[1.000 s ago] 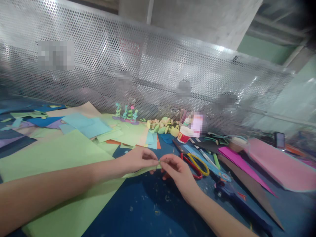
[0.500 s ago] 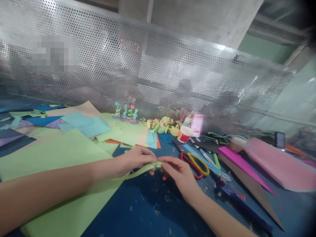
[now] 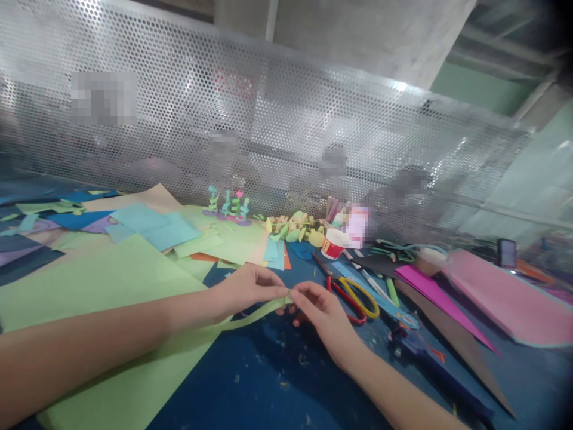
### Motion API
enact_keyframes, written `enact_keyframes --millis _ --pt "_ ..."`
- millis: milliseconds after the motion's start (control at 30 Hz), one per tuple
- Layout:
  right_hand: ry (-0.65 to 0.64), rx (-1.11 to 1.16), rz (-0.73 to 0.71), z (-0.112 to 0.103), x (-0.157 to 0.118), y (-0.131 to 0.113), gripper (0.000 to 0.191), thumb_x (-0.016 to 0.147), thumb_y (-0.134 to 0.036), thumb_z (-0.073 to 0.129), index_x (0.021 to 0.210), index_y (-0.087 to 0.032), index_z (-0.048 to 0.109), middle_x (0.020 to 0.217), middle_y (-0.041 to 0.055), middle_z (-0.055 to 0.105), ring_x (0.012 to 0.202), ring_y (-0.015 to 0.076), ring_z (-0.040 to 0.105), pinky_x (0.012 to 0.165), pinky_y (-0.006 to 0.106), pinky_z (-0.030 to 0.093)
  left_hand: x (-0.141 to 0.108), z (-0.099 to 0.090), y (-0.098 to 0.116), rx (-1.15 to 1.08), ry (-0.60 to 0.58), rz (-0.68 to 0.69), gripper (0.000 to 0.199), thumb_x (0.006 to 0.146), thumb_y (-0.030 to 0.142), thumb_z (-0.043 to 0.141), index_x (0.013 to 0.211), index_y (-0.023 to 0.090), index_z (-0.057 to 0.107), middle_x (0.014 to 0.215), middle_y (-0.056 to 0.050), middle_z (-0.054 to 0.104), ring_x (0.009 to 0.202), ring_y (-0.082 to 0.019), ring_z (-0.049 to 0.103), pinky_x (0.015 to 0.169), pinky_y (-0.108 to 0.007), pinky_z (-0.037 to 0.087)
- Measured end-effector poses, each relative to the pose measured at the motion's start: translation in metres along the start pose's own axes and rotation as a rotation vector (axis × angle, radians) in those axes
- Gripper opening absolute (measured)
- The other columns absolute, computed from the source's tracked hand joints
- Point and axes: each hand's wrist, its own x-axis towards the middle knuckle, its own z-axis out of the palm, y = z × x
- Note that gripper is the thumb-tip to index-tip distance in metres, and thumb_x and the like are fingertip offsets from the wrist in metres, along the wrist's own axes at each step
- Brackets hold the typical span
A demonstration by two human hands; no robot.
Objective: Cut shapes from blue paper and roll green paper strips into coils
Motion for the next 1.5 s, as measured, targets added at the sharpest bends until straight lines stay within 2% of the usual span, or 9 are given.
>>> enact_keyframes --millis 167,400,600,833,967,1133,1300,1400,1500 --pt "0.014 -0.064 0.000 -0.001 0.001 0.003 0.030 0.074 -0.045 0.067 0.075 -0.017 0.059 0.061 -0.0026 0.056 0.057 0.0107 0.052 0.053 0.023 0.045 0.002 -0.003 -0.001 0.090 0.034 -0.038 0.029 0.073 0.045 0.067 0.081 0.017 0.071 0.075 -0.002 0.069 0.075 -0.016 0.060 0.069 -0.023 0.042" --pt "0.019 -0.048 0.011 -0.001 0.001 0.001 0.032 0.070 -0.046 0.070 0.073 -0.015 0.061 0.059 -0.0029 0.056 0.054 0.0096 0.051 0.051 0.022 0.045 0.004 -0.002 -0.003 -0.005 0.023 -0.025 0.025 0.070 0.039 0.071 0.081 0.018 0.070 0.076 -0.001 0.068 0.076 -0.014 0.059 0.073 -0.022 0.042" --pt "0.002 -0.029 0.029 0.000 0.001 0.000 0.034 0.069 -0.047 0.070 0.073 -0.016 0.060 0.063 -0.0016 0.057 0.057 0.0104 0.052 0.053 0.023 0.047 0.004 -0.001 -0.004 -0.057 0.140 -0.075 0.027 0.066 0.039 0.074 0.081 0.017 0.071 0.080 -0.003 0.070 0.083 -0.016 0.060 0.079 -0.024 0.043" --pt "-0.033 -0.082 -0.010 0.000 0.000 0.003 0.030 0.074 -0.045 0.067 0.073 -0.016 0.057 0.063 -0.0020 0.056 0.058 0.0100 0.051 0.053 0.022 0.045 0.004 0.001 -0.006 -0.107 0.100 -0.074 0.022 0.068 0.037 0.072 0.078 0.017 0.071 0.074 0.000 0.067 0.076 -0.013 0.059 0.075 -0.023 0.044" --pt "-0.033 -0.133 -0.038 0.000 0.000 0.004 0.027 0.080 -0.043 0.060 0.077 -0.016 0.056 0.066 -0.0009 0.055 0.060 0.0113 0.051 0.053 0.023 0.047 0.004 0.003 -0.006 -0.162 0.117 -0.101 0.022 0.067 0.036 0.073 0.076 0.016 0.071 0.070 0.000 0.066 0.071 -0.012 0.058 0.072 -0.022 0.045" --pt "0.098 -0.265 -0.246 -0.001 -0.003 0.003 0.014 0.085 -0.032 0.054 0.094 -0.023 0.049 0.082 0.0007 0.054 0.074 0.0151 0.055 0.059 0.026 0.052 0.004 0.004 -0.005 -0.341 0.194 -0.165 0.021 0.063 0.033 0.078 0.073 0.016 0.071 0.065 0.002 0.064 0.066 -0.010 0.058 0.075 -0.023 0.046" --pt "0.065 -0.574 -0.467 0.000 -0.008 0.000 0.018 0.081 -0.017 0.057 0.098 -0.024 0.058 0.103 0.0052 0.052 0.089 0.0176 0.055 0.068 0.027 0.052 0.003 0.005 -0.005 -0.395 0.184 -0.154 0.019 0.064 0.031 0.078 0.073 0.015 0.072 0.066 0.000 0.065 0.066 -0.010 0.059 0.074 -0.022 0.047" --pt "0.070 -0.661 -0.520 -0.001 -0.010 -0.002 0.013 0.081 -0.017 0.058 0.091 -0.024 0.062 0.102 0.0054 0.051 0.088 0.0177 0.055 0.070 0.028 0.052 0.002 0.007 -0.004 -0.380 0.170 -0.147 0.019 0.064 0.031 0.078 0.072 0.014 0.072 0.064 0.000 0.065 0.064 -0.009 0.058 0.071 -0.021 0.046" --pt "0.100 -0.633 -0.515 -0.003 -0.009 -0.002 0.007 0.083 -0.021 0.056 0.085 -0.023 0.062 0.097 0.0045 0.051 0.087 0.0169 0.055 0.070 0.027 0.051 0.001 0.010 -0.003 -0.367 0.170 -0.136 0.018 0.065 0.030 0.077 0.071 0.014 0.072 0.060 0.002 0.064 0.059 -0.007 0.056 0.068 -0.020 0.046"
